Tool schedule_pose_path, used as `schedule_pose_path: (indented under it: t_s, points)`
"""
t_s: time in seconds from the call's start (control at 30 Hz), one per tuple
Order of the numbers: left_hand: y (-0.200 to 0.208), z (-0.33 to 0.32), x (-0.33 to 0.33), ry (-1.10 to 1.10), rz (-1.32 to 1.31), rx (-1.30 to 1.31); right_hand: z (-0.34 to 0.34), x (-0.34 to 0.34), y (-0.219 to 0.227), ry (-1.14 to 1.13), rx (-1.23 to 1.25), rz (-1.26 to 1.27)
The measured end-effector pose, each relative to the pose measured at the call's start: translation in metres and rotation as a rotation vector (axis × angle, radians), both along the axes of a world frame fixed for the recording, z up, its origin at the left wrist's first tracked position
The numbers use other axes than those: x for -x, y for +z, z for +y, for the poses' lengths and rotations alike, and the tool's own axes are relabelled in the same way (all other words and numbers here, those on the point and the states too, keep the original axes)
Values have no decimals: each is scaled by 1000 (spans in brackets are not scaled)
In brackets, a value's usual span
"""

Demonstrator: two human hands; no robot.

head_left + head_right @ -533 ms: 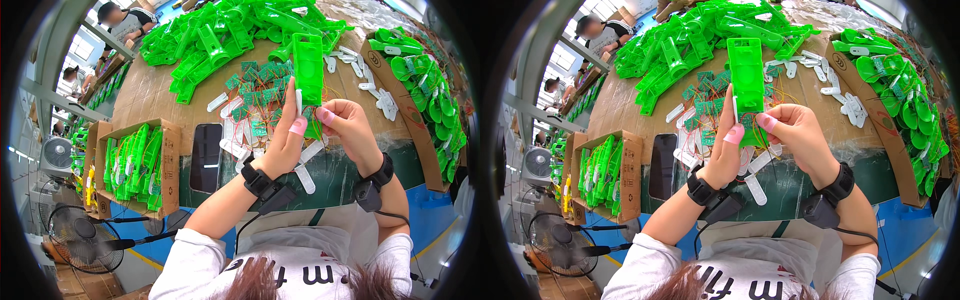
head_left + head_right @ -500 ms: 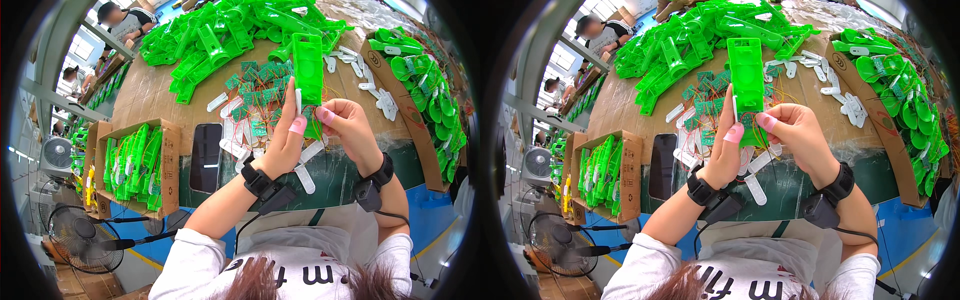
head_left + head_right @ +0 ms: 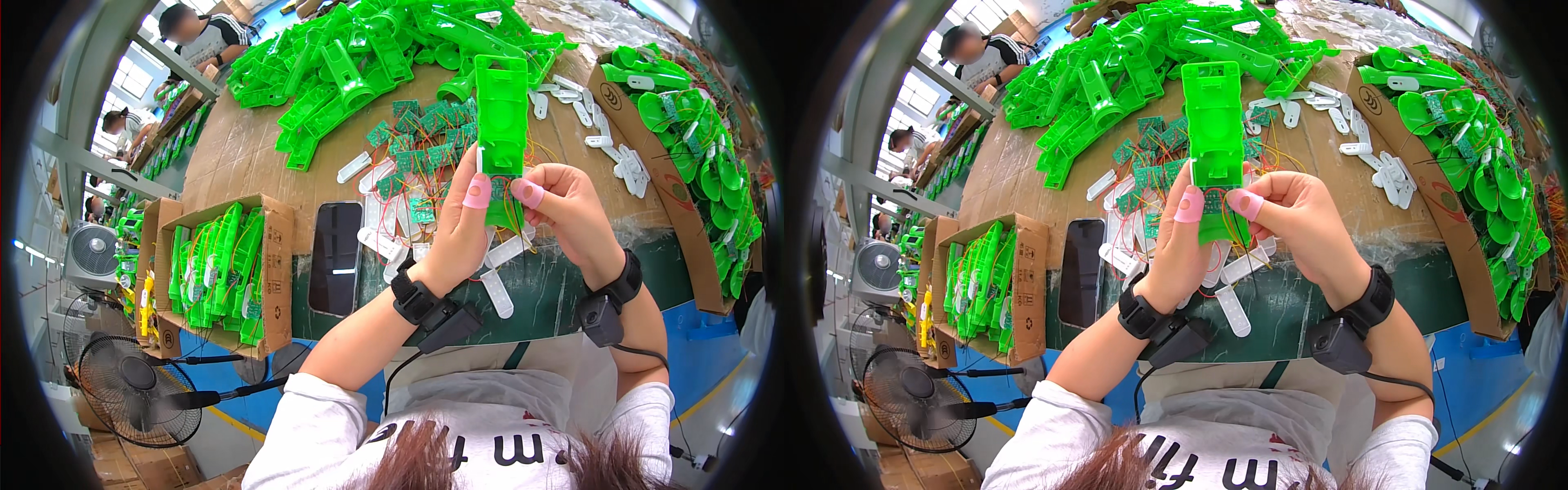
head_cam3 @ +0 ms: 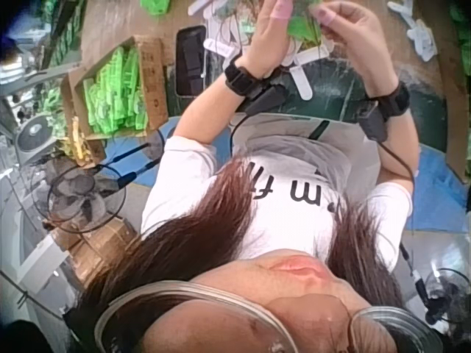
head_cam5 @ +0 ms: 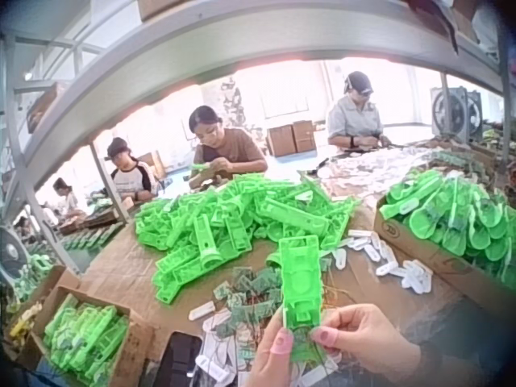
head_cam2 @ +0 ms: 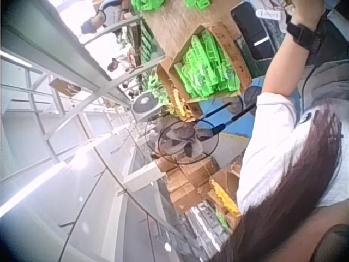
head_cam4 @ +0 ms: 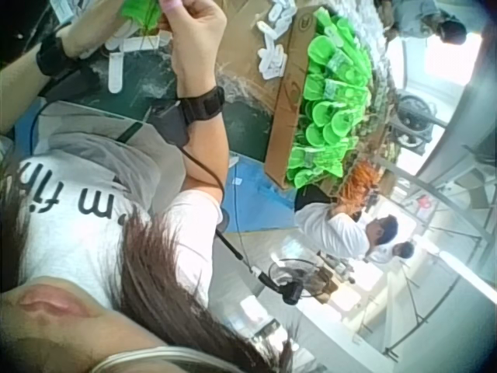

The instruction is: The recorder is assembling green plastic flashlights by inserting a pre-wired circuit board and LED into the casing.

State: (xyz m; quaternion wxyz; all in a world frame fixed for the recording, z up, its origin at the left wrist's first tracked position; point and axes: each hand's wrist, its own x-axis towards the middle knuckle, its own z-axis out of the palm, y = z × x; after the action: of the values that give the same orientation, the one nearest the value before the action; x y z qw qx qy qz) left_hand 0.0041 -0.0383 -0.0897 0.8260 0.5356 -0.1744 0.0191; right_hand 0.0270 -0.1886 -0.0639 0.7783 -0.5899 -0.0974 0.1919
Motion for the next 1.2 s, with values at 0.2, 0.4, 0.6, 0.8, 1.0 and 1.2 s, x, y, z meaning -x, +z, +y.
schedule_pose_path:
  t_s: [0.2,0.4,0.6,0.8,1.0,1.2]
  points:
    - [-3,1,-1,11,-1,-17,1,1,0,-2,-31,-44]
    - [-7,3,-3,15,-40,-68,0,-1,2,94,-102,-63]
    - [-7,2,-3,-58,-14,-15,-3,-2,0,150,-129,5]
    - [-7,0,-1,-72,11,16,-5,-2,2,161,-107,72]
    - [-5,1,0,-90,-16,-39,-5,-4,0,115,-84,23]
    - [-5,0,0,-50,-104,-111,-6,-3,0,118,-77,26]
